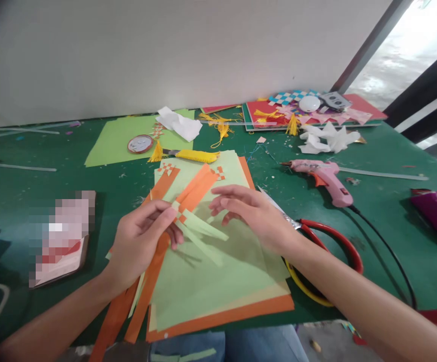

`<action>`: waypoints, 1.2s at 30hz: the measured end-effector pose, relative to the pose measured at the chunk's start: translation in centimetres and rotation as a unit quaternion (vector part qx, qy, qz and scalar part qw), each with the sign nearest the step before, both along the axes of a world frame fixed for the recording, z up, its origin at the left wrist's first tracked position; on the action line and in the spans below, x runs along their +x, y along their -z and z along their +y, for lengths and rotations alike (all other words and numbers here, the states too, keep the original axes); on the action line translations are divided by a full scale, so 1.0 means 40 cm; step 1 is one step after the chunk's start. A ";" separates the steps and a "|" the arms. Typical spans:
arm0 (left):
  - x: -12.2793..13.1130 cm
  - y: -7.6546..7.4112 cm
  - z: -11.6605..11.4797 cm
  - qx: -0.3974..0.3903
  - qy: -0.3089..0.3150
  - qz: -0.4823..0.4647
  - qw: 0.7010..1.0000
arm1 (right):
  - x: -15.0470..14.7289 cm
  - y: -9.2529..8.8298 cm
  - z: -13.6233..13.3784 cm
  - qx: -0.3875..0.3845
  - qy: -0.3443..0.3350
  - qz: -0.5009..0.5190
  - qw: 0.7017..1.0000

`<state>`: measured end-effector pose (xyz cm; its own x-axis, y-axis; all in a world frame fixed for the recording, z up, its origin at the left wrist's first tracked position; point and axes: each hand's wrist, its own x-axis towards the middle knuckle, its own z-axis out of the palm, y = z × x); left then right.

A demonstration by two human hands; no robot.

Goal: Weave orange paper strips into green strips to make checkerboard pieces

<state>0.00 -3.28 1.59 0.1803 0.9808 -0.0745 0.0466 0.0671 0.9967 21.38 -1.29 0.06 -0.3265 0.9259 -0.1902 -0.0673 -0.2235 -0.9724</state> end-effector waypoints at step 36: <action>0.009 0.020 -0.013 0.006 0.205 0.188 0.960 | -0.013 -0.004 -0.017 0.018 -0.083 -0.148 0.985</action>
